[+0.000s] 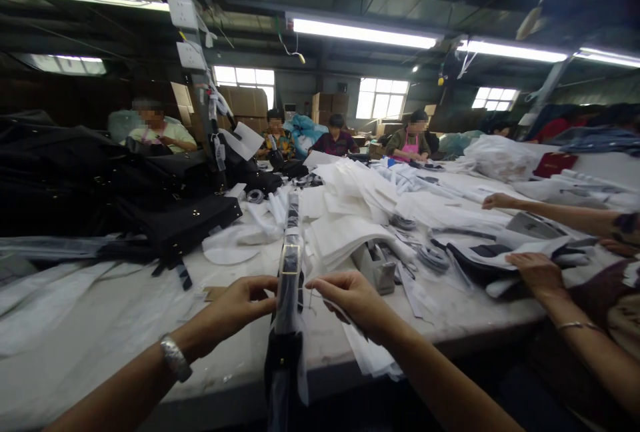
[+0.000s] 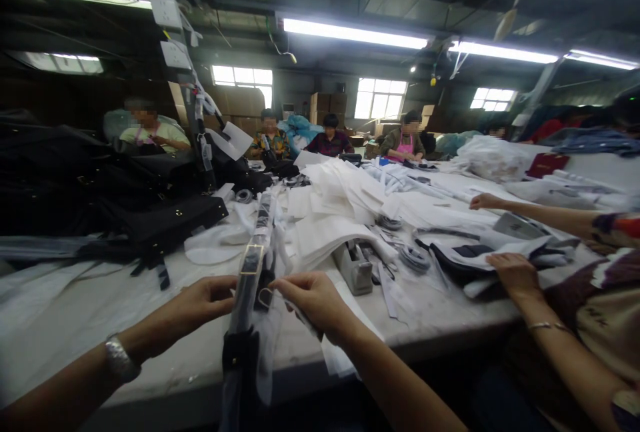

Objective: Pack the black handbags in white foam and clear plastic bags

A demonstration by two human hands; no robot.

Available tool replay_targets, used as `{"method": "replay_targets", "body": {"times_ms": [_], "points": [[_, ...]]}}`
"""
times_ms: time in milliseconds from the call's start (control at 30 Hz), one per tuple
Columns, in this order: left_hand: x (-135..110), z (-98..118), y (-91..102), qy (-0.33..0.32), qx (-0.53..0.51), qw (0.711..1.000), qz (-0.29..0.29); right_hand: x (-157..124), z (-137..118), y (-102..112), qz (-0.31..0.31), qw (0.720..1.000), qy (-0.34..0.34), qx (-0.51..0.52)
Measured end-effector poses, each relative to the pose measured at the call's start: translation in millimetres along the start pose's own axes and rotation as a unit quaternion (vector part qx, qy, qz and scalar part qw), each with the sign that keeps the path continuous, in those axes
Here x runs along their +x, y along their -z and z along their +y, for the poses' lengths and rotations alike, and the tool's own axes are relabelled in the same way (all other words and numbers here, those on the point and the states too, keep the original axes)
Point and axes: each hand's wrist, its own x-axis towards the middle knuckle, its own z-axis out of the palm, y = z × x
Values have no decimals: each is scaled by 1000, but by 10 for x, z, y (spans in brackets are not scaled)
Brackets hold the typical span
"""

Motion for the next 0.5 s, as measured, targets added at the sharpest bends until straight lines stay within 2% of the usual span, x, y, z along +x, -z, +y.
{"method": "replay_targets", "body": {"times_ms": [100,233,400,500], "points": [[102,32,-124,-3,-50,998,-33,58,-52,-123,-22,999,31,-29],[152,28,-184,1,-73,997,-29,88,-50,-199,-35,995,78,-45],[63,-32,-100,21,-105,994,-13,46,29,-126,-10,992,86,-96],[-75,-86,-23,29,-178,984,-5,-68,85,-51,-9,990,84,-116]]}}
